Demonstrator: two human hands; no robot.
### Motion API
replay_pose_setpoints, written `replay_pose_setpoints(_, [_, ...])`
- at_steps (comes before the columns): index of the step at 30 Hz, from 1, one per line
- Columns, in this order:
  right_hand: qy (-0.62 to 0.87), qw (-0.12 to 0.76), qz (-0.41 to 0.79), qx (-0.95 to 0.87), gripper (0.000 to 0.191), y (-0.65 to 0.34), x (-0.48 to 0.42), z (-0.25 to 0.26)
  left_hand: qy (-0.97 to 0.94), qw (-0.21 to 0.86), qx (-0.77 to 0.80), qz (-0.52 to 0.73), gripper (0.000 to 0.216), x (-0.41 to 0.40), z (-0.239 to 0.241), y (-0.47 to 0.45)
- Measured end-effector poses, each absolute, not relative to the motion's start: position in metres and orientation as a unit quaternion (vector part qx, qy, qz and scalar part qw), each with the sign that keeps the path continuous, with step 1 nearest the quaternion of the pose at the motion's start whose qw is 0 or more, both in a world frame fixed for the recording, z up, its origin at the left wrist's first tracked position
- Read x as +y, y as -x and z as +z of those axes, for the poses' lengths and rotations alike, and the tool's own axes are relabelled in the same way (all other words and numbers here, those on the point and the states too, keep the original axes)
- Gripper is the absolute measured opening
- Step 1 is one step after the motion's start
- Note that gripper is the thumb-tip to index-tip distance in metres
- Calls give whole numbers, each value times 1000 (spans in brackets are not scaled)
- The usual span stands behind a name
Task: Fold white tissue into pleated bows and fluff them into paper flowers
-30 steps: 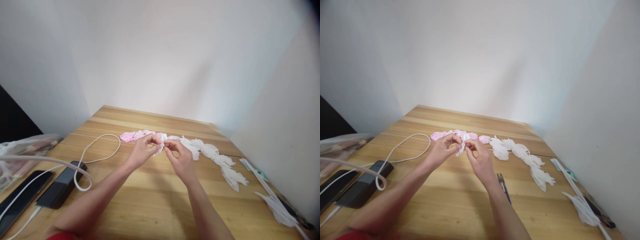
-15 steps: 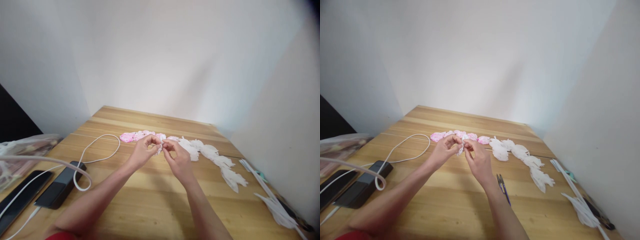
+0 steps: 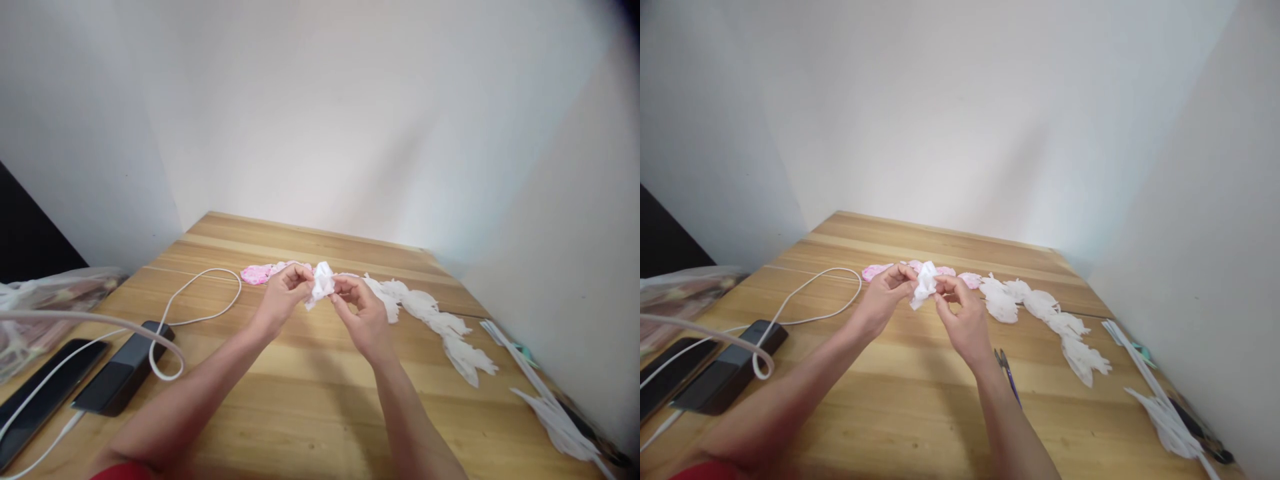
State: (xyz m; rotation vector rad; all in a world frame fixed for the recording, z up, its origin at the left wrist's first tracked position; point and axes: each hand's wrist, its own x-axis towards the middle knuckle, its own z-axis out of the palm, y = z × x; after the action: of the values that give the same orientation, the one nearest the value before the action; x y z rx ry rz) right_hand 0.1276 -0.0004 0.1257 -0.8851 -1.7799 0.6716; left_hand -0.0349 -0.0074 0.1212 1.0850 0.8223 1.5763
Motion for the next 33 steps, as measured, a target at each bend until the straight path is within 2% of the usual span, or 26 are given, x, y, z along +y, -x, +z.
replay_pose_setpoints(5, [359,524,408,-656,23,-127,9,121,-411,479,346,694,12,0,114,37])
replay_pose_setpoints(8, [370,522,428,-638,24,-127,10,120,-401,444,364,714,11,1,111,35])
replay_pose_setpoints(12, [375,499,400,-671,32,-125,6,120,-458,393,364,709,2,-2,108,29])
replay_pose_setpoints(16, [410,484,320,-704,38,-120,3,120,-527,320,372,695,6,-6,103,25])
replay_pose_setpoints(18, [426,484,265,-717,35,-119,2,121,-547,293,373,690,8,-7,101,24])
replay_pose_setpoints(20, [437,491,222,-720,27,-118,2,121,-552,292,372,687,7,-6,99,24])
replay_pose_setpoints(23, [441,502,211,-713,22,-120,4,119,-515,345,372,691,2,-4,98,24])
replay_pose_setpoints(27, [444,499,234,-706,21,-121,7,118,-448,416,357,706,20,-4,102,23])
replay_pose_setpoints(33, [424,493,228,-725,19,-120,7,115,-498,446,337,663,54,-4,100,16])
